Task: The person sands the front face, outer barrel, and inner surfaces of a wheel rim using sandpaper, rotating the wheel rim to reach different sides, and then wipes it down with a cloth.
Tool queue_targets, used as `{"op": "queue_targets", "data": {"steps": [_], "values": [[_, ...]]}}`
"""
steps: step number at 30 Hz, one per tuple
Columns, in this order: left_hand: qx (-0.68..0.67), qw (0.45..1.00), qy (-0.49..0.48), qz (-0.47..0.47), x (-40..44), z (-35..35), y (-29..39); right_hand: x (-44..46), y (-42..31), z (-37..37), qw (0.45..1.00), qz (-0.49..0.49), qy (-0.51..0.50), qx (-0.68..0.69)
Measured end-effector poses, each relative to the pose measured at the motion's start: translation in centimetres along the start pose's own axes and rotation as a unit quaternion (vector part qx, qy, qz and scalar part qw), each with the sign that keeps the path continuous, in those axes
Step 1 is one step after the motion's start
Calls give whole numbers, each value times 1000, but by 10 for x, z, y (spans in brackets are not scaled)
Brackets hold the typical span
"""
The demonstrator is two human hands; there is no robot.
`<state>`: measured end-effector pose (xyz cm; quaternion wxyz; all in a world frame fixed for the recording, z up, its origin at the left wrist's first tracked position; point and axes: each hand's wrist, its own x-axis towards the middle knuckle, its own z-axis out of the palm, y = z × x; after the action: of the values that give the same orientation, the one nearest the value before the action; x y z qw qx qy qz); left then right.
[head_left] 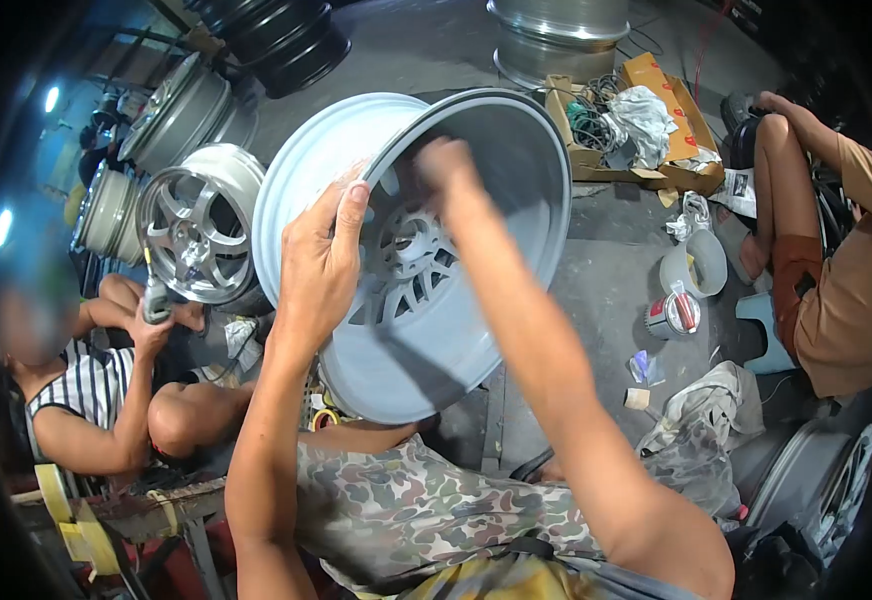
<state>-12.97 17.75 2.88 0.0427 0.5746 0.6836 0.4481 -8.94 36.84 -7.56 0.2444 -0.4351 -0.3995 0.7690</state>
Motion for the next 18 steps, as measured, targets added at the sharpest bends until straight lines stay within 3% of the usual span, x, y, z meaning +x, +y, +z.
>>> {"op": "queue_targets", "data": {"steps": [1,2,4,6,8,9,10,11,12,13,14,15,16,18], "values": [[-3,1000,-2,-3,-1,-1,1,-17,-9,-29,965,-47,84,244],[-6,1000,2,-2,0,-1,3,28,0,-67,959,-89,153,219],[-10,1000,-10,-19,3,-3,4,109,40,-121,844,-104,230,473],[-11,1000,-13,-20,3,-2,5,101,39,-135,826,-72,273,487],[-8,999,-11,-30,1,-2,3,113,39,-136,848,-117,230,464],[-7,1000,-9,-25,-2,-1,4,53,3,-105,851,-111,248,449],[-7,1000,-3,-17,-4,-1,3,31,-6,-83,872,-151,199,422],[-8,1000,-4,-24,-6,0,3,2,-6,-58,917,-217,126,309],[-8,1000,0,-26,-7,0,2,-33,9,-28,927,-331,87,151],[-9,1000,4,-27,-6,0,0,-80,15,-1,931,-344,107,-55],[-10,999,2,-30,-7,-1,-2,-95,54,26,884,-463,50,-42],[-9,1000,10,-20,-6,-2,-6,-129,82,40,877,-469,-31,-101],[-7,1000,17,-8,-5,-3,-8,-143,129,40,882,-401,-153,-195],[-4,1000,18,-9,-6,-7,-8,-128,236,4,799,-462,-254,-289]]}}
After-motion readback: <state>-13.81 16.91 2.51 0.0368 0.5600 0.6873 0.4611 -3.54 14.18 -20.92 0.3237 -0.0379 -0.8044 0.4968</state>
